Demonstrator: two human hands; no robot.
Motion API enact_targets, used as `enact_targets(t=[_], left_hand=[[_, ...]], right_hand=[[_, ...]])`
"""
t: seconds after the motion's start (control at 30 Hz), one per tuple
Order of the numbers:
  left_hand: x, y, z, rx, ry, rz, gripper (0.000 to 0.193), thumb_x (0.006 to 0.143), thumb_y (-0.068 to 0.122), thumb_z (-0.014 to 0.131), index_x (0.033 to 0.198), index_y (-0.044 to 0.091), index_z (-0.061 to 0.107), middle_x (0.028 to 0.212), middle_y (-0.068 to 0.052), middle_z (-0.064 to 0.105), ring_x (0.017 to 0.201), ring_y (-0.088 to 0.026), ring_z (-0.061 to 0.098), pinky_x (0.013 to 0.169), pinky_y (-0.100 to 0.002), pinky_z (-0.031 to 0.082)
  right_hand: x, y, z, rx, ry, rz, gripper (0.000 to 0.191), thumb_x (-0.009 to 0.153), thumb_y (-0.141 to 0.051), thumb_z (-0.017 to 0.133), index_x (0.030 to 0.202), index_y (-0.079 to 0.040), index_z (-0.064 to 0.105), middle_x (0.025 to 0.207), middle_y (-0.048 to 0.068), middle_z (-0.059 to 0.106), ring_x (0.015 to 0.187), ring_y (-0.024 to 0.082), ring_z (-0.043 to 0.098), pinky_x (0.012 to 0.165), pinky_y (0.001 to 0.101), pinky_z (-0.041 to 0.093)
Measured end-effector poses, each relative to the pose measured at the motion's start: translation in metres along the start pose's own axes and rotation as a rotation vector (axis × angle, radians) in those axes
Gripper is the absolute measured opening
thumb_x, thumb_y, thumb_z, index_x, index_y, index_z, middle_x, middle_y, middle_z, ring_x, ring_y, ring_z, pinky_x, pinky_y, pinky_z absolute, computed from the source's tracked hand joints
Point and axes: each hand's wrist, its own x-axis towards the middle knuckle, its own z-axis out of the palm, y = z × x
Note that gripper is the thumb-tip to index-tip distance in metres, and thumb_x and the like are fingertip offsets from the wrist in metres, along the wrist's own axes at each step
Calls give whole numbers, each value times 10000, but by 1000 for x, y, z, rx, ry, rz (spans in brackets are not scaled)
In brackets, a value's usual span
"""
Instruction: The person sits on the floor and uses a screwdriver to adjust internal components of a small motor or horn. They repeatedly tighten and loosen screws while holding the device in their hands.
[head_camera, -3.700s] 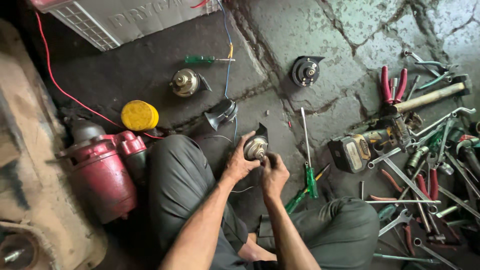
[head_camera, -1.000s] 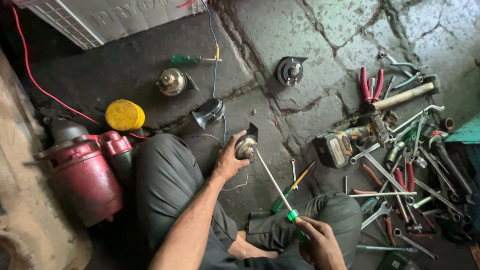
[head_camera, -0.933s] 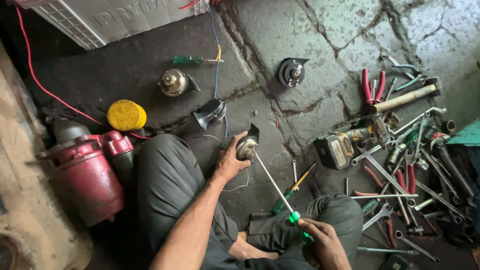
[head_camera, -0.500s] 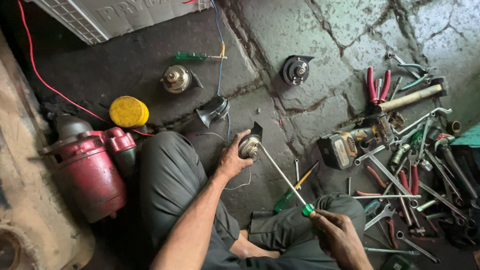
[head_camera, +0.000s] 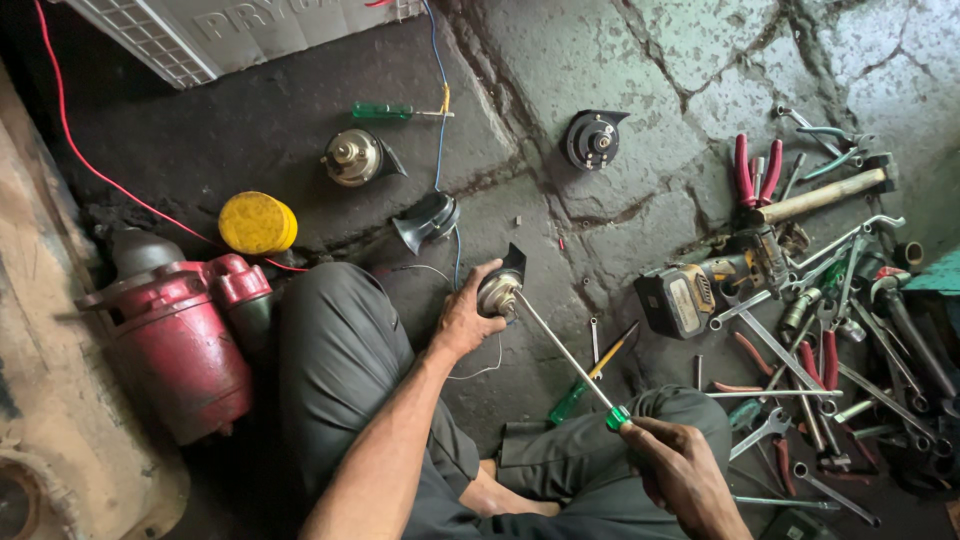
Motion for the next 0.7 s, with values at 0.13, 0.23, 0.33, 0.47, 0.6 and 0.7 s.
enact_targets(t=[0.13,0.23,0.33,0.47,0.6,0.7], left_hand=[[1,-1,1,2,-6,-35,915,644,139,800,1471,305,443,1285,-142,699,1142,-354,700,977,-421,565],[1,-3,1,0,-5,16,923,645,135,804,1477,300,441,1293,-149,693,1166,-359,690,991,-424,556],[2,-4,1,4,-9,-8,927,641,134,807,1473,304,436,1315,-143,683,1174,-359,678,995,-422,549],[2,-5,1,10,-11,-10,926,639,132,804,1473,308,441,1304,-146,689,1168,-353,685,984,-422,556],[3,-6,1,12,-19,-24,926,647,143,803,1480,322,440,1267,-151,707,1154,-348,699,975,-422,566],[3,-7,2,27,-28,-42,944,638,144,817,1479,330,431,1271,-153,698,1153,-356,690,972,-428,562]], right_hand=[[0,-1,-1,-11,2,12,368,934,-273,631,1081,47,738,613,78,536,402,133,408,372,316,296],[1,-1,-1,2,10,1,396,955,-303,657,1076,50,789,607,77,529,389,140,401,369,323,292],[1,-1,-4,-45,-42,-43,372,945,-280,619,1035,65,725,599,62,530,396,127,415,375,311,307],[4,-4,-11,-61,-25,-35,373,931,-289,639,1081,33,753,566,53,495,396,130,423,381,316,323],[9,-8,-20,-113,-31,-66,360,935,-271,647,1062,45,761,563,51,508,401,127,431,383,315,321],[16,-9,-28,-109,-35,-57,322,912,-235,648,1044,37,756,567,51,521,396,129,421,383,314,311]])
